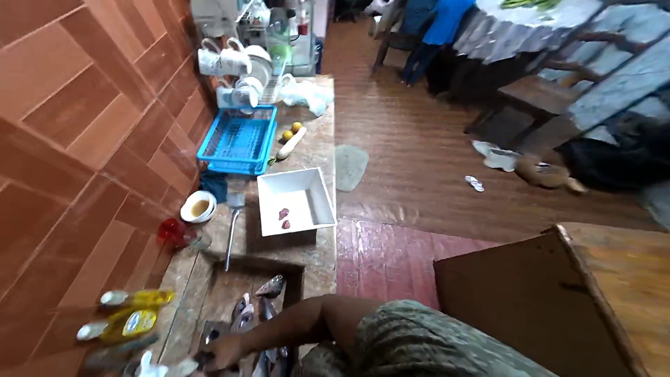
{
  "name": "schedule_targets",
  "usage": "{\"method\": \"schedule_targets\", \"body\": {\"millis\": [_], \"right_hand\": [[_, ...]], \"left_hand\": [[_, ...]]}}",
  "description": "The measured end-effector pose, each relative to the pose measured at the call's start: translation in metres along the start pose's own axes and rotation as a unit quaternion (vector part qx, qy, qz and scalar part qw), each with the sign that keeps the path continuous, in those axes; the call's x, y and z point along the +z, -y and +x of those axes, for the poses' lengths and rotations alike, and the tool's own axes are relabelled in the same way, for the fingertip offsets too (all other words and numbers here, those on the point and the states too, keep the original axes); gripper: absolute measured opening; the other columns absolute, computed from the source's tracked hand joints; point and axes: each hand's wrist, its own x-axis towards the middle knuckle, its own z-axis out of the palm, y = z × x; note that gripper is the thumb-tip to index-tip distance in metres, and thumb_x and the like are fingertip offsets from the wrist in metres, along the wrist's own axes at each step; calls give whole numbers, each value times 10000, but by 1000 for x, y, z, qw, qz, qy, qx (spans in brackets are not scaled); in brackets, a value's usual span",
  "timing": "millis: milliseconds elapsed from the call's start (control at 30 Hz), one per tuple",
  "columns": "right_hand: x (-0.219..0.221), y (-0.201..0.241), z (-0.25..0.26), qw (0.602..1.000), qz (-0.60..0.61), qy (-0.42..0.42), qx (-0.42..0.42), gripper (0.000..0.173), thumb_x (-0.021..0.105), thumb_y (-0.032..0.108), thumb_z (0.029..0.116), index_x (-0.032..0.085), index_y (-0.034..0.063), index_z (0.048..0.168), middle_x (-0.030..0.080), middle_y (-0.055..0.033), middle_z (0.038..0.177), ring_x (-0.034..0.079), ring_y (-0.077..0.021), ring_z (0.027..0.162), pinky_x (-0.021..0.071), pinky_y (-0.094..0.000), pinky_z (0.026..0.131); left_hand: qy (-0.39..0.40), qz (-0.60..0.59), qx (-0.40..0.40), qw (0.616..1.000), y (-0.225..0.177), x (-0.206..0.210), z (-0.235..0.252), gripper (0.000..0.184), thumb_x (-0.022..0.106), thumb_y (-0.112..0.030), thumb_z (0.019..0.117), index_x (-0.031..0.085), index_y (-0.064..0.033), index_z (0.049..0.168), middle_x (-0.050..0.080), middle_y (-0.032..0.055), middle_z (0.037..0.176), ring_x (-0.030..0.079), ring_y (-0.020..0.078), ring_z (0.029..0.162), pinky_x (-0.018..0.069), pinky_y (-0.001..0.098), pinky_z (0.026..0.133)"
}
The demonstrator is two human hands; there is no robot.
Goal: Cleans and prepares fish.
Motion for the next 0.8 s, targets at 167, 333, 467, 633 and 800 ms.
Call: {"method": "schedule_targets", "body": {"millis": [167, 333, 467, 633, 800], "right_hand": [[-15, -5, -43, 959, 276, -49, -35, 365, 598, 104, 1013, 601, -28, 1354, 652, -187, 1289, 647, -200, 1108, 526, -375, 979], [-8, -42, -40, 906, 401, -55, 123, 386, 478, 315, 1089, 578, 24, 1322, 672, -116, 1125, 665, -185, 890, 571, -370, 782], [-6, -38, -47, 837, 517, -28, 175, 407, 375, 322, 1116, 546, 2, 1298, 695, -179, 1071, 723, -289, 844, 628, -435, 726], [-25, -25, -55, 841, 511, 12, 176, 441, 289, 318, 1124, 541, 13, 1319, 697, -185, 1123, 725, -302, 903, 619, -439, 775], [-34, -24, -58, 852, 501, 54, 141, 422, 266, 232, 1078, 586, -5, 1218, 717, -192, 1089, 732, -311, 907, 613, -452, 806]], "left_hand": [[-3, -105, -14, 994, -24, 14, -10, 411, 199, -264, 1129, 491, 8, 1227, 626, 129, 978, 650, 197, 825, 581, 373, 714], [63, -213, -21, 975, -3, 1, 21, 503, 170, -406, 1128, 490, -35, 1237, 656, 134, 967, 685, 268, 864, 598, 453, 783], [-4, -192, -23, 981, -10, 19, 11, 510, 183, -411, 1125, 504, -47, 1280, 655, 125, 1004, 664, 241, 894, 577, 438, 810], [2, -159, -11, 987, -27, 15, 1, 493, 209, -348, 1129, 456, -21, 1403, 625, 166, 1247, 634, 258, 1076, 547, 446, 917], [-15, -179, -16, 984, -23, 11, 3, 503, 255, -405, 1120, 496, -38, 1366, 644, 169, 1194, 651, 277, 1042, 561, 479, 888]]}}
